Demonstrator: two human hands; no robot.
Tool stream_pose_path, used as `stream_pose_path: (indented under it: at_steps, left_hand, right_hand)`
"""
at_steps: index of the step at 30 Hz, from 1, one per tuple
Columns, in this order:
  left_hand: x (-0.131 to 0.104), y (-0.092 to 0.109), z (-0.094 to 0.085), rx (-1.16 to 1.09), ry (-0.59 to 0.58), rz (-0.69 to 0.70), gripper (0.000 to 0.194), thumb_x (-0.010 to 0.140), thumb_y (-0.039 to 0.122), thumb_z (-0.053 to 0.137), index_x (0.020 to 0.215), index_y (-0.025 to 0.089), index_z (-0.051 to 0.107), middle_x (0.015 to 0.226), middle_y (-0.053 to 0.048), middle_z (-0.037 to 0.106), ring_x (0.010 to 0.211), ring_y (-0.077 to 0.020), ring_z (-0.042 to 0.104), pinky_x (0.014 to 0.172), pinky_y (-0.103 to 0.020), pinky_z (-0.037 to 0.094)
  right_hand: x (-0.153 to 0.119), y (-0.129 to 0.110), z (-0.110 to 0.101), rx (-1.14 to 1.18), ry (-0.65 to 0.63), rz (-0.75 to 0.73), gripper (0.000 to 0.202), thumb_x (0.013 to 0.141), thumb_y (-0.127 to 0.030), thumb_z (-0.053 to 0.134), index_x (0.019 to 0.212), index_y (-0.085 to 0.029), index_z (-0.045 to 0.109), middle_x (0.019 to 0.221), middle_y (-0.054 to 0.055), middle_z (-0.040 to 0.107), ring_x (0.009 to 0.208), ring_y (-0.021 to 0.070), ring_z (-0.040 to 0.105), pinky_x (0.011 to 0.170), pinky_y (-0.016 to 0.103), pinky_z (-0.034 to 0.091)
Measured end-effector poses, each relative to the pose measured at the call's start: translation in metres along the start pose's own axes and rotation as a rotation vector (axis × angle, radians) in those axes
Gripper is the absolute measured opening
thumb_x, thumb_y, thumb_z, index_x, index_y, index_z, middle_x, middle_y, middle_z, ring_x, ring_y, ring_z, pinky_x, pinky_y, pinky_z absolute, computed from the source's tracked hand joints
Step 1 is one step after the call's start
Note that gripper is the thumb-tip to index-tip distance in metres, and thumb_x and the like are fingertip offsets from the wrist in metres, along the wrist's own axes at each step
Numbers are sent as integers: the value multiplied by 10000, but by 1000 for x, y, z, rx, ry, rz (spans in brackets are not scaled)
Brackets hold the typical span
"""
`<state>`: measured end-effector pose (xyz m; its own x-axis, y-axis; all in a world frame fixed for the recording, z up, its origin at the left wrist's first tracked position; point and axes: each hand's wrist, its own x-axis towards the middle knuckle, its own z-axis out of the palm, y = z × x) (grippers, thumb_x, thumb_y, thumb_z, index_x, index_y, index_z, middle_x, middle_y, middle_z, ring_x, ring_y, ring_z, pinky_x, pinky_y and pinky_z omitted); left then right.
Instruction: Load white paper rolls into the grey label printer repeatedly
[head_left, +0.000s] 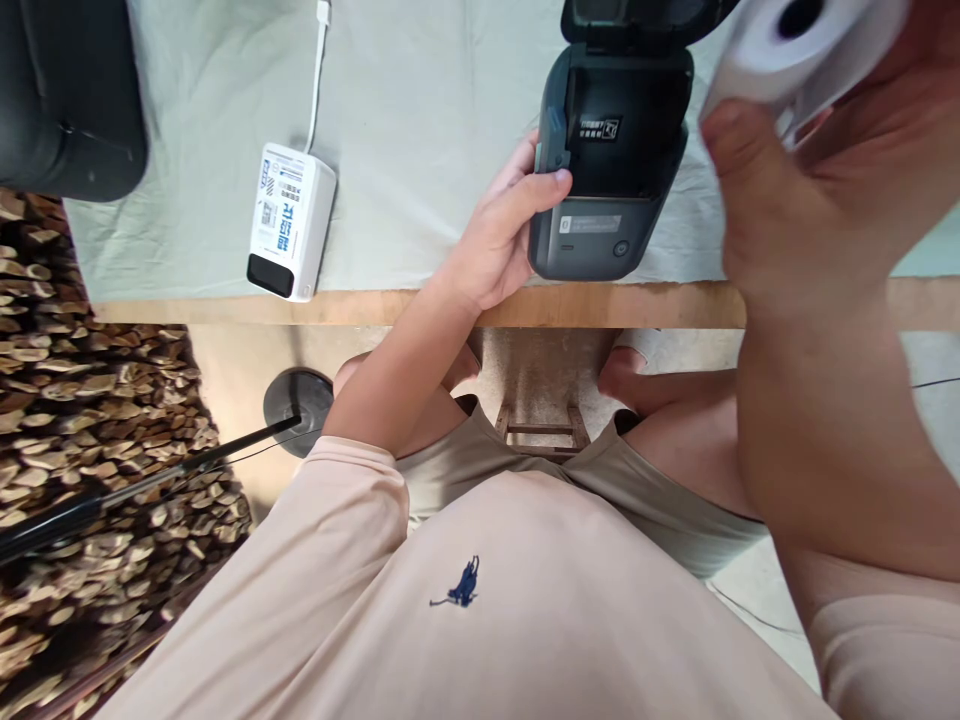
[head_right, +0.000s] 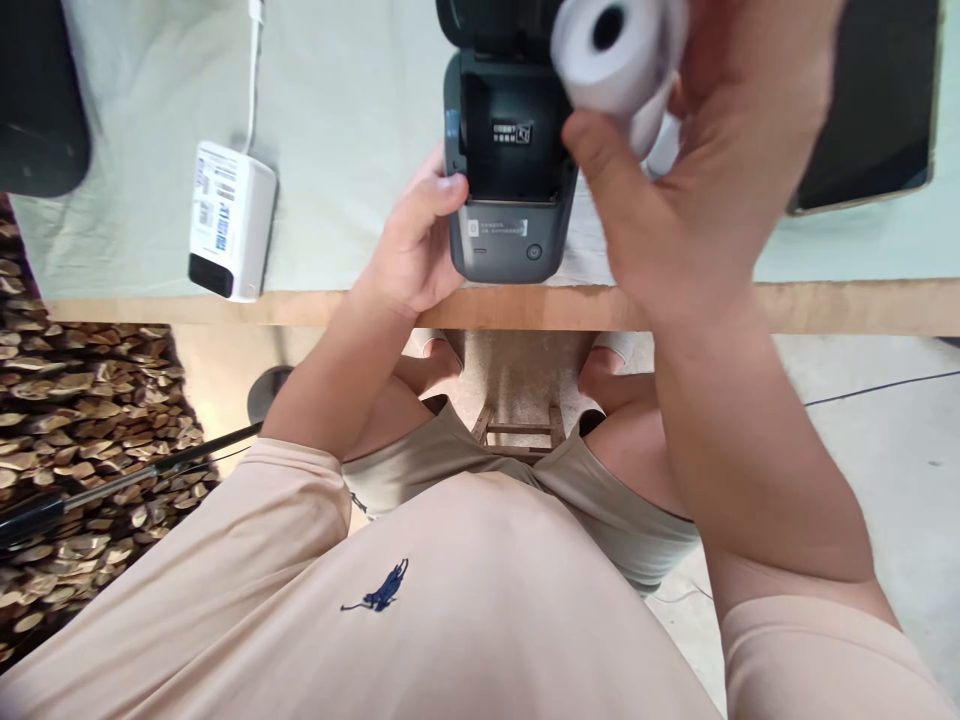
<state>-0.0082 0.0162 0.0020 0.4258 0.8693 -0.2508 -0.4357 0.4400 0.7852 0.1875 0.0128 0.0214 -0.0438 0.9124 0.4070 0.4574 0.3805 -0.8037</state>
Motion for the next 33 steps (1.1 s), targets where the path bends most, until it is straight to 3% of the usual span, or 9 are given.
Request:
stream_pose_path:
  at_steps: [2,4,7,12,16,21,26,33]
  left_hand:
    - [-1,0,-1,11,2,6,129,860,301,605,983,312,638,991,12,733,944,-221,700,826,-359,568]
    - [-2,-1,-2,10,-12,13,123,869,303,620,991,315,628,938,13,702,913,-213,697,798,-351,568]
    - [-3,0,-2,5,-12,11,133,890,285,603,1020,306,618,900,11,677,932,-215,709,777,-332,565]
    - [-5,5,2,13,50,-80,169,876,280,612,1032,332,652,1046,-14,758,1239,-316,652,918,-382,583]
    - [-8,7,5,-54,102,-162,198,889,277,613,1063,344,679,1075,1,786,1375,-325,584,1058,-429,546]
    - [-8,7,5,-68,137,-171,166,900,268,598,1034,324,678,1060,-2,781,1394,-323,568,1132,-441,504]
    - [-7,8,5,-6,43,-82,113,904,266,579,994,314,629,1084,4,775,1208,-288,673,929,-365,601]
    - [-5,7,8,-162,64,-9,189,980,294,507,959,165,644,807,-22,718,860,-182,764,779,-271,608]
  right_hand:
    - [1,-9,0,-104,-20,-170,411,888,-472,562,1227,-241,583,1199,14,609,1099,131,626,947,293,510]
    - [3,-18,0,-254,-66,-240,344,924,-425,515,1206,-248,601,1179,-5,620,1109,122,616,940,284,485]
    - [11,-32,3,-472,-133,-164,386,950,-493,434,1182,-252,626,1167,-5,607,1217,146,568,1009,311,458]
    - [25,-51,9,-667,-331,100,434,923,-421,360,1220,-226,609,1233,18,578,1217,187,549,1052,377,444]
    - [24,-45,14,-734,-402,153,427,865,-400,418,1224,-239,584,1222,14,595,1224,231,581,1093,459,409]
    - [22,-33,18,-717,-382,176,350,849,-386,433,1080,-213,630,1090,-22,656,1147,180,633,1132,442,396]
    - [21,-38,14,-712,-329,148,371,867,-461,433,1008,-223,680,929,16,634,1166,214,601,1117,505,368]
    - [13,-30,20,-591,-332,9,540,982,-523,306,803,-197,697,865,5,653,1150,156,559,1057,485,406]
